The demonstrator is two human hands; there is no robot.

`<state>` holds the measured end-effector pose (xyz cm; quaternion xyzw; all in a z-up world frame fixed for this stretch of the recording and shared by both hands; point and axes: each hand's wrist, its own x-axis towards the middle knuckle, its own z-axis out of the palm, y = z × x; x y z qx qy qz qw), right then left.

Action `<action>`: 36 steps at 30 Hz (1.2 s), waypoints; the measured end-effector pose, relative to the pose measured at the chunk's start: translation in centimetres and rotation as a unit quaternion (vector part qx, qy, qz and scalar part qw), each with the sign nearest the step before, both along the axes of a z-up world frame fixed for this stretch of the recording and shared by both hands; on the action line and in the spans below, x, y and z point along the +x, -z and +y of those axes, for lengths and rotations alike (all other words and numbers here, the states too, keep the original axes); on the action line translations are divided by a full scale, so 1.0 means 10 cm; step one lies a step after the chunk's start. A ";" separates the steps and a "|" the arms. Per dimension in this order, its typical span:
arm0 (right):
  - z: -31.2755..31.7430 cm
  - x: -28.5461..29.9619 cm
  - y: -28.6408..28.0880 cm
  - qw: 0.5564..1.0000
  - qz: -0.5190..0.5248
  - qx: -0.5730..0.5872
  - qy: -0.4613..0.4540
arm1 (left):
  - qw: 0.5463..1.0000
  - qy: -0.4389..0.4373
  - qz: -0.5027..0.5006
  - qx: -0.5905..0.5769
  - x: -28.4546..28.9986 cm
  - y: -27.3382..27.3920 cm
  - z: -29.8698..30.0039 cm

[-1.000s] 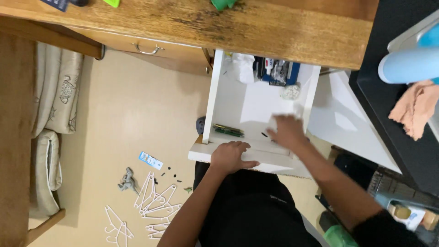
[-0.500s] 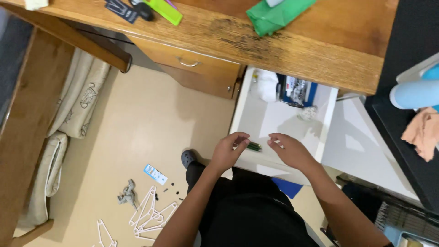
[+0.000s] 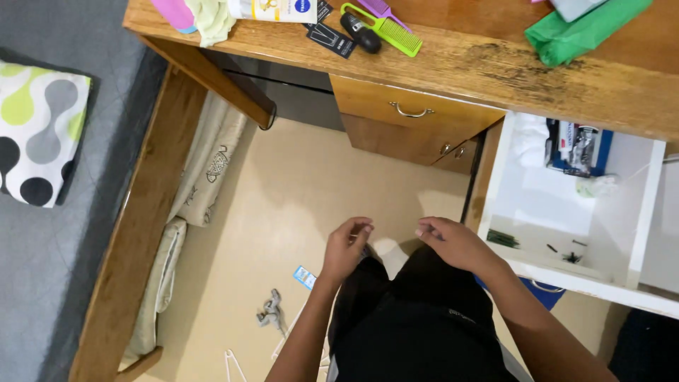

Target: The person organizes a cluttered wooden table by placing various items into a white drawer. They pick up a white cloth, a green comb, a black remote, a tape measure, a pink box, a green package, a pink plastic bag, and a clear plastic container, arranging them inside the drawer.

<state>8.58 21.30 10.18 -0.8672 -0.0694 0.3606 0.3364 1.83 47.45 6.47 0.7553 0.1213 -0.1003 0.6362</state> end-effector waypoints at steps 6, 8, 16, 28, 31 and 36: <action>0.15 0.30 0.10 0.996 -0.027 0.060 0.061 | 0.998 -0.054 0.003 0.016 0.51 -0.02 0.37; 0.26 0.57 -0.01 0.995 -0.065 0.014 0.069 | 0.997 -0.058 -0.042 -0.028 0.73 -0.03 0.39; 0.64 2.21 -0.17 0.967 -0.229 0.051 0.096 | 0.997 -0.059 -0.038 -0.014 1.93 -0.17 0.44; 1.07 4.06 0.11 0.931 -0.355 -0.077 -0.023 | 0.985 -0.091 -0.110 0.096 3.48 -0.59 0.25; 0.93 4.13 0.22 0.942 -0.317 -0.106 -0.008 | 0.946 -0.059 -0.241 0.208 3.70 -0.66 0.27; 0.67 3.99 0.02 0.959 -0.264 -0.053 0.093 | 0.919 -0.013 -0.320 0.230 4.07 -0.78 0.24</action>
